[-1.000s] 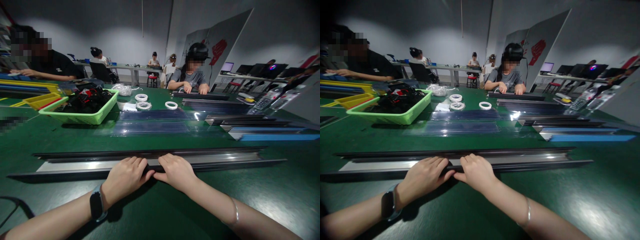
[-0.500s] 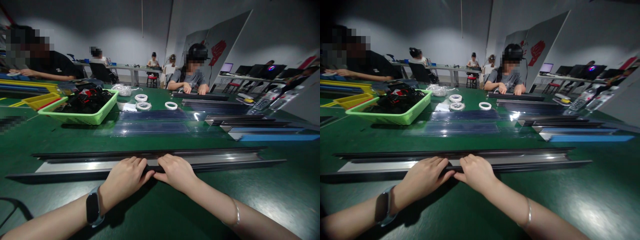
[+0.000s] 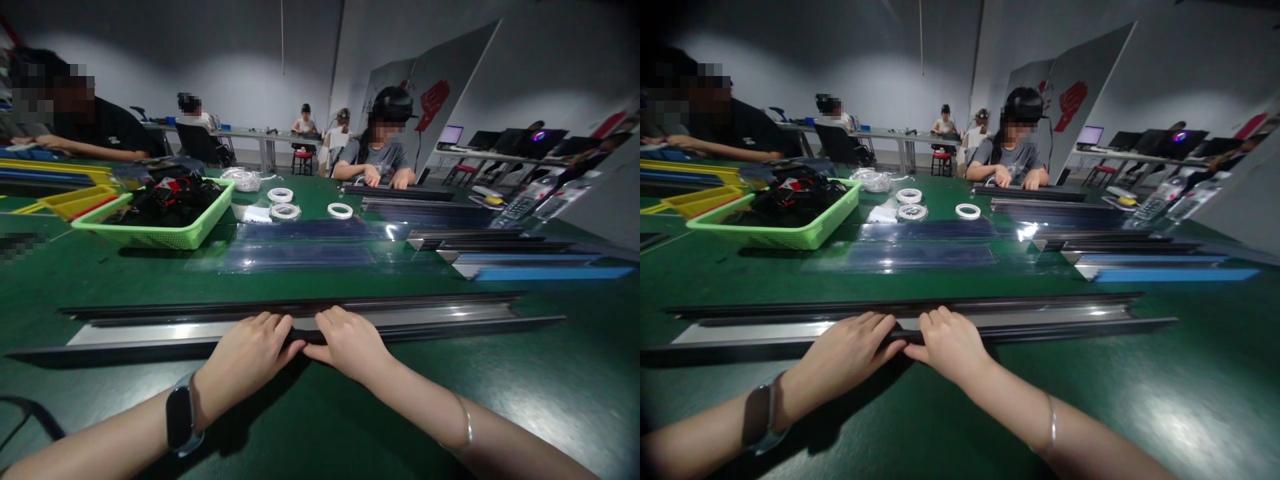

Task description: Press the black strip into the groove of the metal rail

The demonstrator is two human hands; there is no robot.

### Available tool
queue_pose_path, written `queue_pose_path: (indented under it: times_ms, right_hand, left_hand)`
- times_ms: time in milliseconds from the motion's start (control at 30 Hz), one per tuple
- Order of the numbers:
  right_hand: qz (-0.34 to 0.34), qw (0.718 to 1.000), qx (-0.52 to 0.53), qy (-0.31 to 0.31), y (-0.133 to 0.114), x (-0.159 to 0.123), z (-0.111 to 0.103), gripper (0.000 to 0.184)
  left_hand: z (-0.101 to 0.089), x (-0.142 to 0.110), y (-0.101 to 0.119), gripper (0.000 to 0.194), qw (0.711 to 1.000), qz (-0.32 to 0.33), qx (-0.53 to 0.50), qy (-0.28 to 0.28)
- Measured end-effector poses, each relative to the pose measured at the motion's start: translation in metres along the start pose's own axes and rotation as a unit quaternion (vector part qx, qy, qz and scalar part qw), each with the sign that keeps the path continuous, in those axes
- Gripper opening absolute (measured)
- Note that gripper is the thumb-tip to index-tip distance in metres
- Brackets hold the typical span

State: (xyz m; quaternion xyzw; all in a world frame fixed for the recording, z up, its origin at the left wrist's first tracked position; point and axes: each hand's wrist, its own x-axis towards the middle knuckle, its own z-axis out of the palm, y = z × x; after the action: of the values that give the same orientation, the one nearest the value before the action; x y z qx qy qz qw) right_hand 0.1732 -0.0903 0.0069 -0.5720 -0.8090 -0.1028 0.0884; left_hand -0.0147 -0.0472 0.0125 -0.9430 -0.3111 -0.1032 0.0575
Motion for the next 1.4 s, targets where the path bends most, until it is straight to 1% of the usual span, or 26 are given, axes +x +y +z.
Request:
queue_pose_path:
  times_ms: [167,300,467,567,633,867,1000,1167,1400]
  right_hand:
    - [-0.008,1.0,0.007,-0.015,0.0026,0.0032,-0.0044,0.032]
    - [-0.009,1.0,0.002,-0.001,0.0029,0.0016,-0.0022,0.031]
    - [-0.025,0.999,-0.003,0.027,0.0024,-0.0018,0.0027,0.029]
    - [-0.027,0.999,0.005,0.03,0.0029,-0.0022,0.0036,0.029]
    - [-0.027,0.999,0.011,0.029,0.0032,-0.0017,0.0033,0.029]
    - [-0.018,0.999,0.027,-0.001,0.003,0.0019,-0.0025,0.028]
    - [-0.017,0.999,0.027,0.004,0.003,0.0012,-0.0016,0.028]
    - [-0.024,0.999,0.035,0.021,0.0033,-0.0016,0.0018,0.027]
    - [-0.018,0.999,0.029,0.006,0.0027,-0.0013,-0.0022,0.028]
  left_hand:
    - [-0.0019,0.0013,-0.0012,0.023,1.0,-0.004,-0.011,-0.007]
    - [-0.0017,0.0002,-0.0008,0.026,1.0,-0.018,-0.016,-0.005]
    - [0.0008,-0.0014,-0.0003,0.023,1.0,-0.001,-0.008,0.03]
    - [0.0034,-0.0021,-0.0007,0.023,0.999,0.007,0.001,0.052]
    - [0.0049,-0.0023,-0.0012,0.023,0.998,0.008,0.01,0.058]
    - [0.0029,0.0008,-0.0033,0.026,0.999,0.013,0.019,0.026]
    - [0.0002,0.0019,-0.0031,0.025,0.999,0.017,0.016,0.037]
    - [0.0019,-0.0002,-0.0025,0.023,0.998,0.025,0.014,0.055]
    - [0.0035,-0.0005,-0.0019,0.023,0.999,0.02,0.009,0.031]
